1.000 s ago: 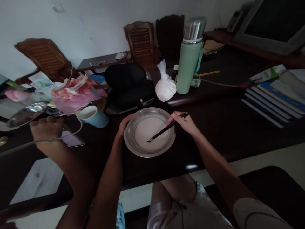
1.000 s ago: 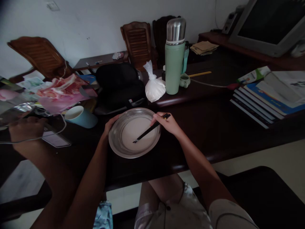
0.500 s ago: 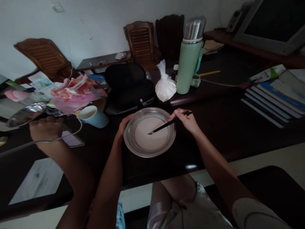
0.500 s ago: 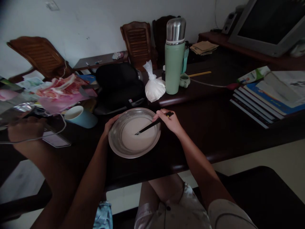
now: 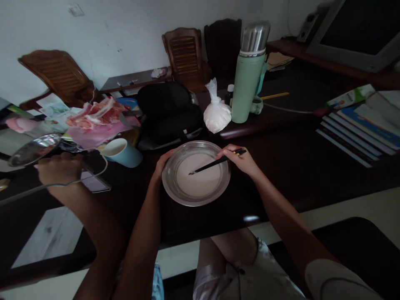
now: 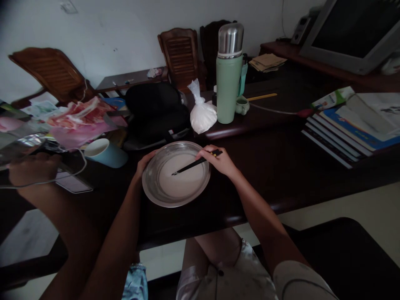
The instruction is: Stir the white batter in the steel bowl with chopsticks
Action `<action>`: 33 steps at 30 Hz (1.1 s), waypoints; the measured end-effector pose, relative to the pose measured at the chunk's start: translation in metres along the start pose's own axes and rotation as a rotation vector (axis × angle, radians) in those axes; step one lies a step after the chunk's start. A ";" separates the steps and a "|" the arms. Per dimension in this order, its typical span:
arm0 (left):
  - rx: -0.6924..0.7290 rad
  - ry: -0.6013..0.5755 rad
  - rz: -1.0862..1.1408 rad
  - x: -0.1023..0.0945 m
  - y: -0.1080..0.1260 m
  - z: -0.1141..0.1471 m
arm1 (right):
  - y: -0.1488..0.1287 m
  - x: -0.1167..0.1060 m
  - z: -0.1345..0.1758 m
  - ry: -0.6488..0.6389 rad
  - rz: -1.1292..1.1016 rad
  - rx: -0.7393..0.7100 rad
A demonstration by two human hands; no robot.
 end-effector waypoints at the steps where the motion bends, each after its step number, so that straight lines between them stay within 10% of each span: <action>1: 0.003 0.003 -0.006 0.000 0.001 0.000 | 0.001 -0.005 -0.001 0.036 0.002 0.009; 15: 0.004 0.026 -0.013 0.000 0.002 0.002 | -0.005 0.017 0.006 -0.119 -0.020 -0.025; 25: 0.013 0.017 -0.009 0.000 0.002 0.002 | 0.000 -0.023 -0.004 0.146 0.001 0.036; 33: -0.008 -0.001 0.025 0.003 0.002 0.003 | -0.004 0.013 0.005 -0.106 -0.017 0.024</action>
Point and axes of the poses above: each hand's wrist, its own z-axis away from the middle knuckle, its own x-axis out of the palm, y = z × x, the point moved 10 cm from there along -z, towards the middle knuckle, and after that the axes turned 12 degrees about y, right-handed, at the moved point
